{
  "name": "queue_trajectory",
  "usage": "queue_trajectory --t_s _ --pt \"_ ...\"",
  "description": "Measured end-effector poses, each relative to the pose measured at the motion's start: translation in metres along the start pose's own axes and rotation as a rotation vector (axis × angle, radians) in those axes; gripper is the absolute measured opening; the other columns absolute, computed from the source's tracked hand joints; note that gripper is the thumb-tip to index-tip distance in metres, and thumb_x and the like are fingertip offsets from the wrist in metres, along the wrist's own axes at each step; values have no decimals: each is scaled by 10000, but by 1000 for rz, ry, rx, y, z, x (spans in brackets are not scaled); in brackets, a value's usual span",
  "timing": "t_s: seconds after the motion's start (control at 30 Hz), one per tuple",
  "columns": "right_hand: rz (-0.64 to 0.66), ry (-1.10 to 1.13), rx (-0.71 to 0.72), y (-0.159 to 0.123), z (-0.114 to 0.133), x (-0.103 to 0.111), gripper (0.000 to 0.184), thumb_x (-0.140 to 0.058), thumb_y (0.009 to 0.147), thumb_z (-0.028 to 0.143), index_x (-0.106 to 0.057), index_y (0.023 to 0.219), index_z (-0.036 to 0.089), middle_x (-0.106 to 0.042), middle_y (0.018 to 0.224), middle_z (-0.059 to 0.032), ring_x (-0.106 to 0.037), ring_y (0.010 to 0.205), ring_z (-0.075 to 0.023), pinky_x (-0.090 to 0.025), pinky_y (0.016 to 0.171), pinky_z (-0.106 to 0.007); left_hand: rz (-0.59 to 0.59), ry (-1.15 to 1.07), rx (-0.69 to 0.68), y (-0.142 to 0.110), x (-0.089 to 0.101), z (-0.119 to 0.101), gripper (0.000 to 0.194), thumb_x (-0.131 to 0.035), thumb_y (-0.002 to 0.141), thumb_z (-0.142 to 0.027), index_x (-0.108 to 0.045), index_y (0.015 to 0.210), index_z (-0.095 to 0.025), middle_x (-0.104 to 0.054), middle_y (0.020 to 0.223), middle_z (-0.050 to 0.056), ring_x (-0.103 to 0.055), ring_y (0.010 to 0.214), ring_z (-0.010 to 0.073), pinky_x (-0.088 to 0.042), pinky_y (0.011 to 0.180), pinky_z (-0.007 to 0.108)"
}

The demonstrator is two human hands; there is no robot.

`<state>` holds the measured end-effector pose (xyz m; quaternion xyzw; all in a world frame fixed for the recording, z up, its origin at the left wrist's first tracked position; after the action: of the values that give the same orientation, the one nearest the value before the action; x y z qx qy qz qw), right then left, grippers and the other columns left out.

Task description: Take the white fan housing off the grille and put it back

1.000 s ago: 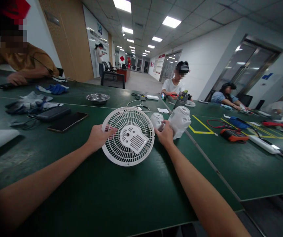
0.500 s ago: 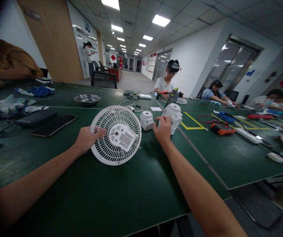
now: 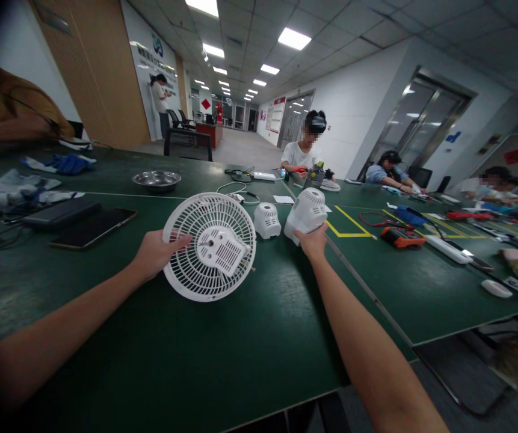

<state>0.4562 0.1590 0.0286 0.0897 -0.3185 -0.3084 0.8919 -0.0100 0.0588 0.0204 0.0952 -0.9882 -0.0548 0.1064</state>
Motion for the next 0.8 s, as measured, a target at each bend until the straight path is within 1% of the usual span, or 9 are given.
queue_trajectory --t_s 0.1,0.2,0.3,0.4,0.5,0.6,0.67,0.73,0.8 --pt "-41 1 -18 -1 1 3 881 -845 472 475 -403 1197 239 -639 1197 -148 -631 1089 -352 -478 944 -491 11 -21 -7 1 0 1 288 -754 749 -393 -700 883 -144 -757 785 71 -731 713 243 -590 654 380" --pt "-124 49 18 -3 12 10 848 -835 498 494 -415 1186 232 -649 1183 -143 -632 1093 -346 -475 952 -475 22 -30 -13 1 0 1 291 -746 762 -389 -700 906 -141 -757 801 74 -732 730 244 -591 663 383" --pt "-192 127 105 -6 35 15 870 -815 542 515 -381 1232 212 -653 1163 -141 -651 1053 -323 -489 922 -443 35 -25 -26 2 -1 0 271 -737 771 -385 -703 888 -142 -755 799 75 -730 731 246 -590 670 390" --pt "-214 182 198 -9 67 14 886 -802 570 513 -347 1264 202 -657 1155 -135 -663 1020 -303 -501 890 -414 40 -19 -53 2 0 -3 252 -731 778 -387 -704 849 -147 -751 783 71 -723 711 238 -584 662 382" --pt "-202 178 238 -11 97 2 861 -791 581 510 -353 1256 203 -654 1166 -140 -661 1026 -302 -496 898 -414 43 -24 -56 2 0 -4 226 -721 787 -369 -703 841 -151 -749 778 66 -721 702 228 -578 655 367" --pt "-172 145 233 -15 117 -18 830 -775 584 515 -359 1232 207 -645 1178 -152 -652 1038 -310 -485 917 -433 46 -34 -56 1 0 -4 217 -711 792 -360 -703 850 -152 -750 788 69 -724 717 224 -577 672 364" --pt "-121 123 205 -21 120 -35 817 -775 574 518 -363 1214 219 -649 1168 -149 -651 1027 -312 -483 919 -440 50 -38 -58 1 0 -4 231 -714 786 -369 -704 868 -153 -752 799 70 -726 723 225 -577 672 366" --pt "-49 92 152 -27 116 -53 812 -781 561 521 -376 1200 227 -657 1146 -152 -652 1007 -319 -484 916 -452 64 -47 -50 2 -1 -3 253 -717 781 -385 -704 885 -155 -754 810 71 -727 724 230 -578 662 369" --pt "-1 64 112 -31 110 -62 814 -783 555 534 -392 1197 224 -662 1129 -161 -651 996 -331 -484 913 -467 67 -55 -50 3 -1 -2 261 -718 779 -395 -704 882 -155 -754 813 71 -726 729 232 -576 664 368"
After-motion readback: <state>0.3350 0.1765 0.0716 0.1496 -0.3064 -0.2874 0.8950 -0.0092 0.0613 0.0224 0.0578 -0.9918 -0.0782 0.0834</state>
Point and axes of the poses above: each hand's wrist, its own y-axis towards the middle knuckle, its own x-axis out of the back of the hand, z = x × y, the point moved 9 cm from there along y, towards the middle knuckle
